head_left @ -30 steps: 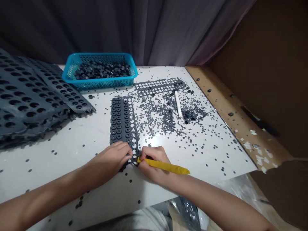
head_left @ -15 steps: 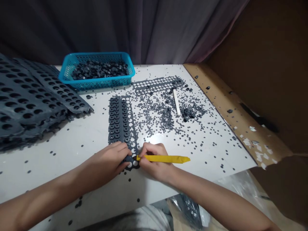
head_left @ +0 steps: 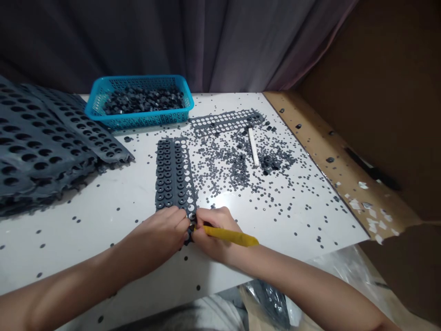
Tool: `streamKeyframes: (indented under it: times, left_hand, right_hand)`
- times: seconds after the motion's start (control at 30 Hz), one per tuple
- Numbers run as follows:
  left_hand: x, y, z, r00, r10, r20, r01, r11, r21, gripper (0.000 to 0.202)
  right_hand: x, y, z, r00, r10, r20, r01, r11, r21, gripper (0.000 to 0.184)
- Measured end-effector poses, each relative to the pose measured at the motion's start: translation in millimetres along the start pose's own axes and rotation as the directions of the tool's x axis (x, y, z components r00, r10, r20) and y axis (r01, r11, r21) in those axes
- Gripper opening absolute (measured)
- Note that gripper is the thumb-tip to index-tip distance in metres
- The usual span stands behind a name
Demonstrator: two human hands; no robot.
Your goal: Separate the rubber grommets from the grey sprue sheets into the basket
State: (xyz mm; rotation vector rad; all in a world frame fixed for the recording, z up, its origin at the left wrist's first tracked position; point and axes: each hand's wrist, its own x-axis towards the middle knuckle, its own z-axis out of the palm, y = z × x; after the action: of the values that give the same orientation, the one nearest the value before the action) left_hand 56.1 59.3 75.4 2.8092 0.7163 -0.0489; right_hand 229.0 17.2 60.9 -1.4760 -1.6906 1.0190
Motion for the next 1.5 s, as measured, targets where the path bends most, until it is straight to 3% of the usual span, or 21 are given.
streamKeyframes:
  times: [0.17, 0.37, 0.43, 0.53, 0.63, 0.73, 0.87, 1.03, 1.3, 1.5]
  left_hand:
    - [-1.9, 1.1, 11.4, 0.992, 0.092, -0.085, -0.071, 0.972, 0.224, 0.022]
    - [-2.2, 3.8, 18.6, 0.967, 0.172, -0.187, -0.092, 0.923, 0.373, 0.022]
    - [-2.7, 1.7, 19.4, 0.98, 0.114, -0.164, -0.059, 0.951, 0.305, 0.023]
    - [-2.5, -6.3, 14.0, 0.994, -0.017, -0.109, 0.014, 0.999, -0.032, 0.022]
    - [-0.9, -17.6, -2.3, 0.974, -0.214, -0.072, 0.171, 0.908, -0.382, 0.018]
    - [0.2, -26.6, -21.7, 0.923, -0.382, -0.049, 0.306, 0.804, -0.51, 0.015]
    - [1.9, -29.0, -33.1, 0.941, -0.338, 0.017, 0.287, 0.77, -0.57, 0.02]
    - [5.9, -23.3, -28.2, 0.986, -0.169, 0.008, 0.144, 0.811, -0.567, 0.022]
    - [8.5, -17.4, -19.5, 0.981, -0.195, 0.001, 0.17, 0.854, -0.491, 0.02]
    - [13.6, -15.9, -19.1, 0.985, -0.156, 0.071, 0.171, 0.909, -0.379, 0.019]
  right_hand:
    - [4.5, -6.4, -0.5, 0.998, -0.033, 0.051, 0.036, 0.998, -0.058, 0.018]
    - [4.4, -1.1, -0.4, 1.0, -0.005, -0.004, 0.005, 1.0, 0.026, 0.017]
    - [3.8, -0.3, -1.8, 1.0, 0.0, 0.02, -0.001, 0.998, 0.056, 0.016]
    - [3.3, -0.9, -3.7, 0.999, 0.02, 0.049, -0.024, 0.996, 0.085, 0.016]
    - [2.9, -1.3, -4.2, 0.997, 0.056, 0.062, -0.063, 0.991, 0.121, 0.016]
    - [3.1, -0.1, -4.8, 0.995, 0.076, 0.068, -0.089, 0.97, 0.224, 0.015]
    - [5.6, 1.8, -5.6, 0.993, 0.115, -0.024, -0.1, 0.934, 0.342, 0.01]
    - [8.9, 1.3, -3.4, 0.992, 0.105, -0.068, -0.082, 0.957, 0.278, 0.01]
    - [10.1, -0.9, -3.2, 0.995, 0.072, -0.062, -0.058, 0.976, 0.212, 0.011]
    - [8.5, -4.1, -3.3, 0.999, 0.039, -0.024, -0.037, 0.995, 0.089, 0.014]
